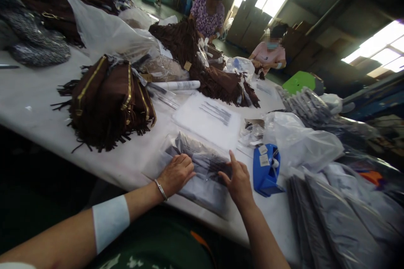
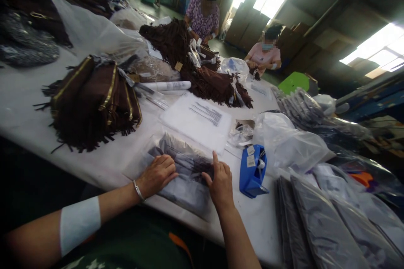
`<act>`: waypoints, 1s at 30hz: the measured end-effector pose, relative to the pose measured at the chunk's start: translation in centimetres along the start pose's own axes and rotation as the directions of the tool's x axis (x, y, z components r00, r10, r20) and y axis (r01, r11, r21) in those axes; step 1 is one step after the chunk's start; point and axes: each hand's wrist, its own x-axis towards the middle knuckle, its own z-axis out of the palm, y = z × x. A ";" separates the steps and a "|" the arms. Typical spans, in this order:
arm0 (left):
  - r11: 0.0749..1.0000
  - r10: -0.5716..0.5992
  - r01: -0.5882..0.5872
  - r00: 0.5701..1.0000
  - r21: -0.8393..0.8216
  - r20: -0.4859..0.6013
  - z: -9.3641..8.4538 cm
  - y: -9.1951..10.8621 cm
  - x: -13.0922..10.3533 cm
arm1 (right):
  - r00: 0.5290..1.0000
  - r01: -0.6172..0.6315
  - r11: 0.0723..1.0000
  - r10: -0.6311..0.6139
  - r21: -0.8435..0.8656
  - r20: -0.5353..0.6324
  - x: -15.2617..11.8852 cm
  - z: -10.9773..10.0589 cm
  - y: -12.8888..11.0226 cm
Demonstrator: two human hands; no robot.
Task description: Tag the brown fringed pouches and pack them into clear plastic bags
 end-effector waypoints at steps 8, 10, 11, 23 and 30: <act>0.990 0.006 -0.003 1.000 -0.143 0.018 -2.1 -1.8 -0.8 | 0.990 0.019 0.984 0.006 0.178 -0.138 0.4 0.0 0.6; 0.985 -0.009 0.013 1.000 -0.175 0.020 -3.1 -3.4 -1.5 | 0.997 0.029 0.955 -0.005 0.294 -0.080 1.3 -1.1 -0.5; 0.981 -0.033 0.036 0.999 -0.192 0.018 -3.5 -4.3 -1.8 | 0.999 0.040 0.942 -0.045 0.333 0.005 1.9 -1.6 -1.4; 0.941 -0.259 0.232 0.963 -0.248 -0.080 -2.1 -6.6 -2.6 | 0.809 0.207 0.968 -0.250 0.141 0.531 8.4 0.3 -13.8; 0.982 -0.158 0.146 0.983 -0.119 -0.098 -1.6 -7.0 -2.4 | 0.821 0.063 0.998 -0.059 0.013 0.569 11.7 1.4 -13.8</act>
